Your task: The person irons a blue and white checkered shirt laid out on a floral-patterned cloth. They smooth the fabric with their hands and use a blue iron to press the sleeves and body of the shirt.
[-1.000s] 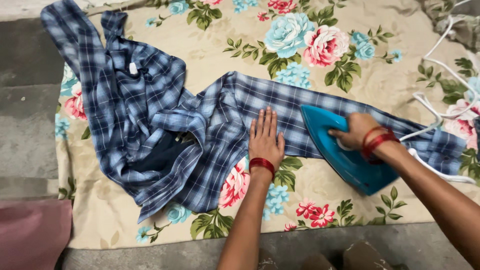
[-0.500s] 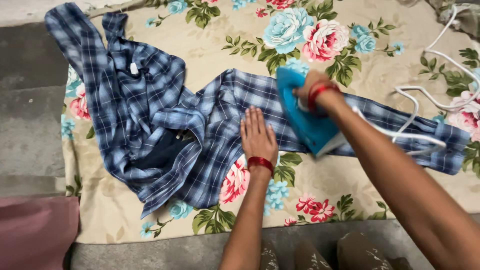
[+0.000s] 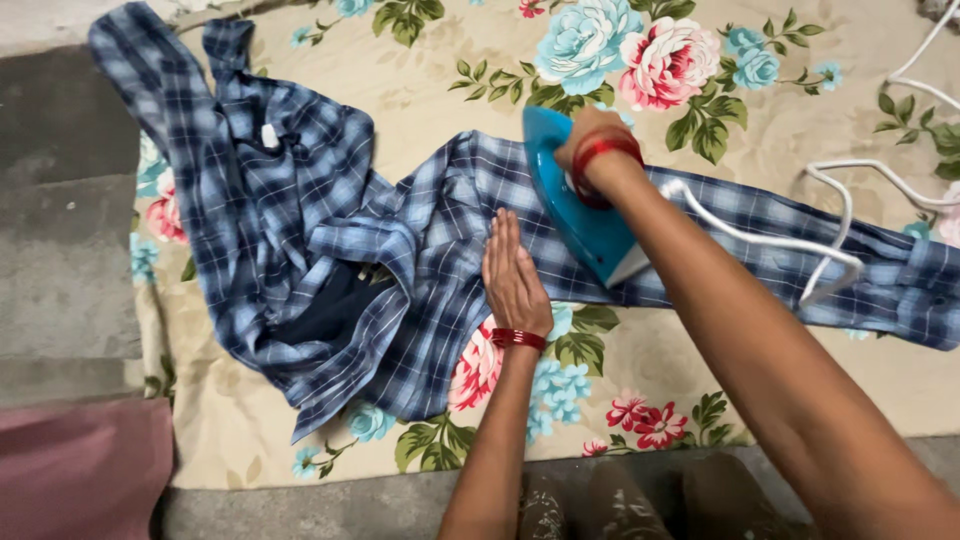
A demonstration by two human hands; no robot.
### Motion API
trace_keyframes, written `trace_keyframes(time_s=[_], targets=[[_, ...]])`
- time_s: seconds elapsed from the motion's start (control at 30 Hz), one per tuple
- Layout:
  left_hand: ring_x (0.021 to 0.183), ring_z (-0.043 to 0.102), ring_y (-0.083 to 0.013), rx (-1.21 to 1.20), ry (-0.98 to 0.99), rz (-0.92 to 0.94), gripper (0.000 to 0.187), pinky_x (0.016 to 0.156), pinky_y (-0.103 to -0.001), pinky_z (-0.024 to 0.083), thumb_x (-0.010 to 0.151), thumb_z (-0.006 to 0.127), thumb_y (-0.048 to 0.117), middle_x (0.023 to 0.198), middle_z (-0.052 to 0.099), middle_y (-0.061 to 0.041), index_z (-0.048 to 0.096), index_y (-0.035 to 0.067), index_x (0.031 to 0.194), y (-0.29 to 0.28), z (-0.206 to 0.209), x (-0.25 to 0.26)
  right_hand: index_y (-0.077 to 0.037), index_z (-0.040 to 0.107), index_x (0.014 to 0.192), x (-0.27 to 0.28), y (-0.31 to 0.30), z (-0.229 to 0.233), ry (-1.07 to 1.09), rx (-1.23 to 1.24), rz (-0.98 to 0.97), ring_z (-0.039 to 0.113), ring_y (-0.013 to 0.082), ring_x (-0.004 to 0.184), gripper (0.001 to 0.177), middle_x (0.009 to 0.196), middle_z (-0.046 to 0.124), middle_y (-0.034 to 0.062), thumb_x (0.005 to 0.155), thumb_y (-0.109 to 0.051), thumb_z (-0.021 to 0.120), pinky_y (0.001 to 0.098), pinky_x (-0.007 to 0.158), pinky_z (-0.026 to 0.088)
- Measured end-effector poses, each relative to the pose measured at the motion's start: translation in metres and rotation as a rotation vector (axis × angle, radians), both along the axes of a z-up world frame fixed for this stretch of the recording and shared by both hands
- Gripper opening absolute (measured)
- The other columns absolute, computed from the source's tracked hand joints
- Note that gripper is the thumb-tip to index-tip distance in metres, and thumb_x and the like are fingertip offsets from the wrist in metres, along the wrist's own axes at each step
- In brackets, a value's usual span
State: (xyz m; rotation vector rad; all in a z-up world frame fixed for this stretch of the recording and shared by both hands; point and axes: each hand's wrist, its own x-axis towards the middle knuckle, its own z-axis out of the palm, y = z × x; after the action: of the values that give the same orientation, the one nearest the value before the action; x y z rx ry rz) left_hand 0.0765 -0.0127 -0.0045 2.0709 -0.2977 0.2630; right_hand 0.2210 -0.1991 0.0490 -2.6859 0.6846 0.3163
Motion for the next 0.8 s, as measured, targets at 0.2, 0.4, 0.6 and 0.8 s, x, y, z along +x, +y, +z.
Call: trace_keyframes(time_s=[0.2,0.4,0.6,0.8], targets=[[0.155,0.036,-0.0357,-0.143,-0.028,0.010,0.060,0.128,-0.046,0.026,0.112,0.017,0.033,0.167,0.036,-0.019,0.037,0.002,0.159,0.006,0.006,-0.003,0.004,0.074,0.105,-0.032,0.019,0.005,0.026,0.044,0.037,0.071,0.0420,0.102,0.048,0.106,0.070,0.0328,0.083,-0.038,0.080,0.0472,0.087,0.059],[0.157,0.033,-0.0383,-0.211,-0.041,0.064,0.063,0.129,-0.047,0.026,0.113,0.015,0.039,0.168,0.033,-0.022,0.035,0.001,0.160,0.006,0.007,-0.006,0.000,0.076,0.105,-0.112,0.057,0.023,0.087,0.058,0.029,0.071,0.0457,0.098,0.044,0.101,0.071,0.0320,0.084,-0.038,0.080,0.0491,0.087,0.058],[0.157,0.034,-0.0380,-0.174,-0.026,0.074,0.065,0.128,-0.047,0.024,0.113,0.014,0.041,0.168,0.034,-0.021,0.035,0.001,0.160,0.003,0.005,-0.004,0.004,0.073,0.103,-0.009,0.049,0.003,0.008,0.044,0.017,0.070,0.0432,0.104,0.041,0.105,0.068,0.0335,0.079,-0.027,0.081,0.0471,0.088,0.058],[0.156,0.034,-0.0381,-0.178,-0.042,0.069,0.065,0.128,-0.047,0.025,0.113,0.016,0.041,0.168,0.033,-0.022,0.035,0.000,0.160,0.006,0.006,-0.003,0.003,0.075,0.103,0.006,0.053,0.004,-0.027,0.043,0.095,0.069,0.0431,0.106,0.036,0.107,0.069,0.0334,0.083,-0.026,0.079,0.0467,0.090,0.058]])
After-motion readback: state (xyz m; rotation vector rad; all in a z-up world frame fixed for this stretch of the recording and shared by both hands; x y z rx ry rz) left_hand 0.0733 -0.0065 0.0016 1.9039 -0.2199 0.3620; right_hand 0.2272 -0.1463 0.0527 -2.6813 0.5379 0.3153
